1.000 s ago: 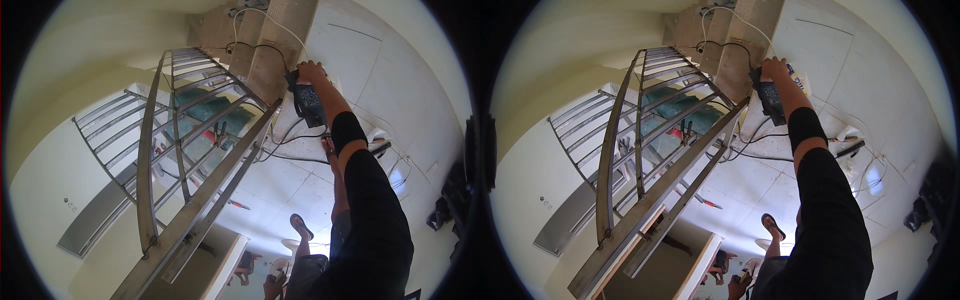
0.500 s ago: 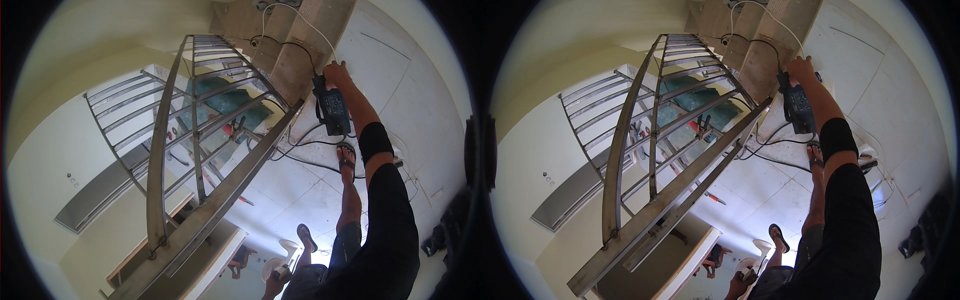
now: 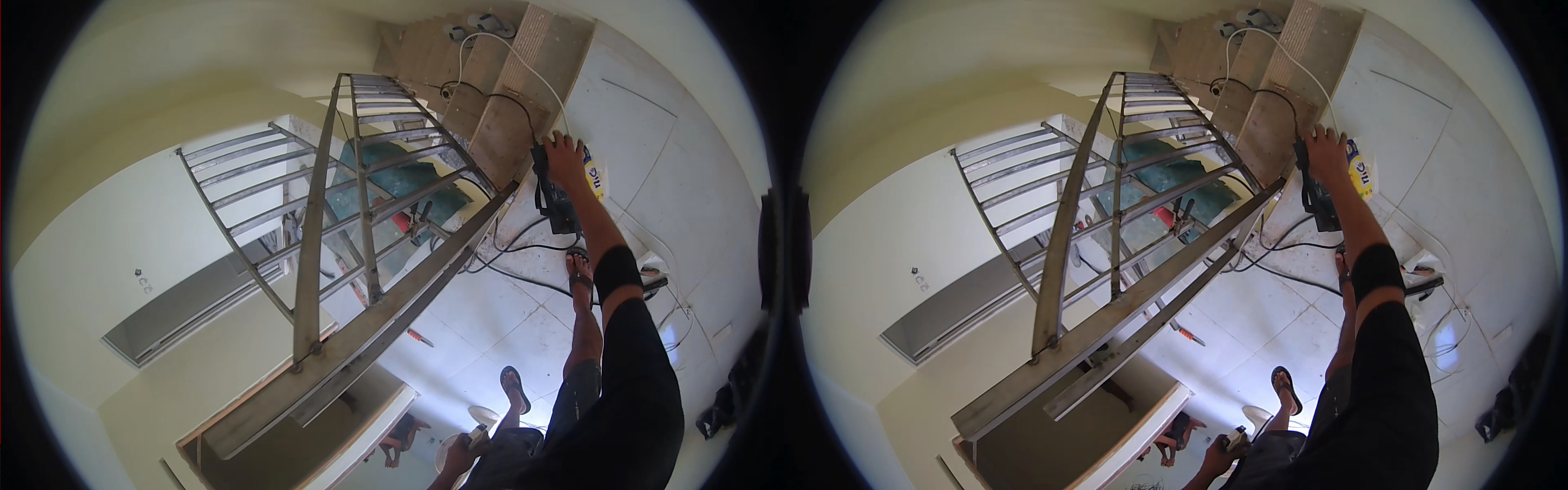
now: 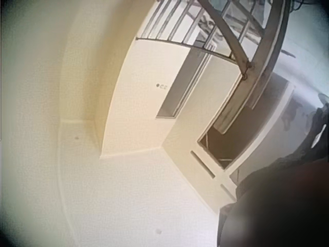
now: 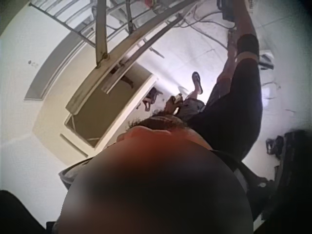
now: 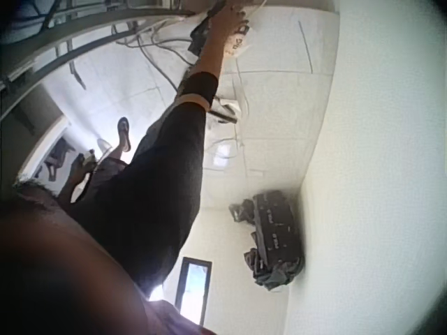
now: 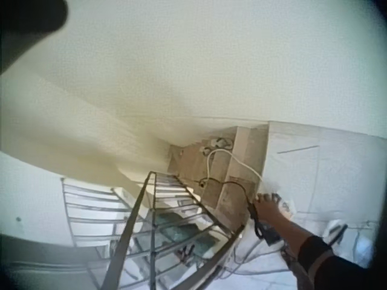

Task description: Welding and measuring a metal stair railing component.

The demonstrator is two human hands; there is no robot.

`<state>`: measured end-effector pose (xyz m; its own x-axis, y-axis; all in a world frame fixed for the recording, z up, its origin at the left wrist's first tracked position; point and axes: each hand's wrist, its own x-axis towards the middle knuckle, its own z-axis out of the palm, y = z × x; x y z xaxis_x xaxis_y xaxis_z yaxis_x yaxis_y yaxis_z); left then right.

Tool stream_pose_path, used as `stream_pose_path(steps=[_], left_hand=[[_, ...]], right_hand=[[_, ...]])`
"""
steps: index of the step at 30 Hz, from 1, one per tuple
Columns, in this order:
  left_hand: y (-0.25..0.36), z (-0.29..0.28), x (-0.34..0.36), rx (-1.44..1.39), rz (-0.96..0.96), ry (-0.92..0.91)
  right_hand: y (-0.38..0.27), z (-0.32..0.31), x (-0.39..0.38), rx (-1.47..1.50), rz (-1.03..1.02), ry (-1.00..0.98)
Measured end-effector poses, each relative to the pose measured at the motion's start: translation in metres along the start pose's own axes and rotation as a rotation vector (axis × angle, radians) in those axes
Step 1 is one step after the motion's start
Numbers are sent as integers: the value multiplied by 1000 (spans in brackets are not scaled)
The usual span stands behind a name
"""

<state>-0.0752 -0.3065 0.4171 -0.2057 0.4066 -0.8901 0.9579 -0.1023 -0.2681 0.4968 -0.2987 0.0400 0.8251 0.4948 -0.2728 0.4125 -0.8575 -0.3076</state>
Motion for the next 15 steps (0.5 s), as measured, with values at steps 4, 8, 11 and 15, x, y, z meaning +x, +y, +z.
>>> stream_pose_path(steps=[4,8,11,15], left_hand=[[33,-27,-17,-14,118,44],[15,-32,5,-109,257,96],[26,-51,-6,-239,346,122],[13,-50,1,-376,515,119]], right_hand=[[2,-9,-116,385,107,227],[48,10,-267,336,203,-460],[86,25,-376,92,215,-1100],[84,-28,-453,116,207,-743]])
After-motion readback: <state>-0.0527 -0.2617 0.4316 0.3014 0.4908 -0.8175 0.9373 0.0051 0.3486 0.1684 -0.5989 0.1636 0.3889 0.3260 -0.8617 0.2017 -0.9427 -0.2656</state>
